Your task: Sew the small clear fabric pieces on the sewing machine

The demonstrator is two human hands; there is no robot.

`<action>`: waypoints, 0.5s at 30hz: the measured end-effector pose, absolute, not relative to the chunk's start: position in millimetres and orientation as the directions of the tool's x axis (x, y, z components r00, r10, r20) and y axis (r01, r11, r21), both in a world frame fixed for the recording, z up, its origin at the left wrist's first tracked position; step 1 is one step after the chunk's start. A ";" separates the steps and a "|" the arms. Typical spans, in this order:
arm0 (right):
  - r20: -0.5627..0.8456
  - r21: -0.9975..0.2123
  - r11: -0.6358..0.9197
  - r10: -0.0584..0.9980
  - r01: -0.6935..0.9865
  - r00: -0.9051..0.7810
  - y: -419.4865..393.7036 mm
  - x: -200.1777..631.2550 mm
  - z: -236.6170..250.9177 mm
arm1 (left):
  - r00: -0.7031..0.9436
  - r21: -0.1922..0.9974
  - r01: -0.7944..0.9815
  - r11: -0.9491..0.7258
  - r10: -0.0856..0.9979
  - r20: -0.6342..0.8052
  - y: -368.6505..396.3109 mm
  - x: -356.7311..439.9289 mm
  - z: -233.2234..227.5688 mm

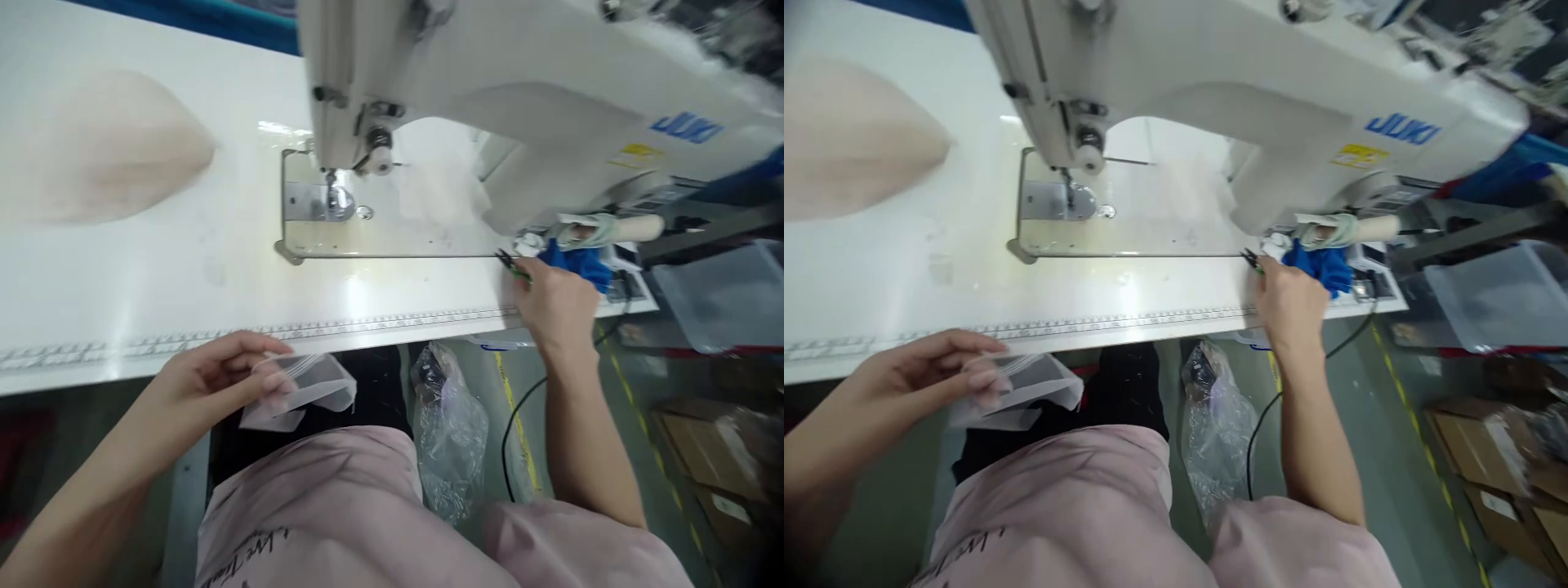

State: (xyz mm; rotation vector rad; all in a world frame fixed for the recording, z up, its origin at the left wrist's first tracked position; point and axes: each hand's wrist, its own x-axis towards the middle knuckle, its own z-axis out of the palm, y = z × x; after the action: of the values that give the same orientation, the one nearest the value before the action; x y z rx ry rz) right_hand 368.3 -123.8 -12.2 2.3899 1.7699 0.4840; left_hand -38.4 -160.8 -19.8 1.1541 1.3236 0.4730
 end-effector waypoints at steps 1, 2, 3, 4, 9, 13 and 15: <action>0.223 0.286 -0.283 0.949 0.915 0.224 -123.9 371.5 -15.7 | 0.287 0.864 0.293 0.409 0.825 -0.487 -159.3 -39.5 -19.4; 0.277 0.258 -0.276 0.939 0.926 0.203 -123.8 376.1 -19.4 | 0.308 0.873 0.261 0.413 0.821 -0.480 -158.2 -41.2 -19.7; 0.289 0.231 -0.260 0.938 0.938 0.189 -123.4 381.9 -23.2 | 0.321 0.877 0.233 0.420 0.818 -0.477 -157.7 -43.2 -20.5; 0.301 0.201 -0.238 0.938 0.950 0.171 -123.0 388.3 -26.9 | 0.334 0.881 0.204 0.427 0.815 -0.473 -157.7 -45.1 -21.5; 0.443 0.023 -0.094 0.894 0.995 0.074 -122.2 404.7 -34.9 | 0.382 0.892 0.108 0.440 0.810 -0.446 -162.0 -49.6 -23.0; 0.492 -0.242 0.010 0.863 0.970 0.114 -129.6 368.0 -23.5 | 0.399 0.893 0.063 0.445 0.809 -0.431 -163.5 -49.1 -22.3; 0.475 -0.478 0.057 0.856 0.877 0.204 -137.5 335.3 -16.4 | 0.394 0.890 0.059 0.453 0.808 -0.438 -163.5 -48.6 -22.6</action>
State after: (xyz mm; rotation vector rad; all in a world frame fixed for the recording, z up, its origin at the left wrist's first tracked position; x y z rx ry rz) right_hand 335.3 -137.5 -16.4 2.8572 2.6252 0.0592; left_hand -48.6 -163.5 -22.6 1.0014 1.0714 0.5926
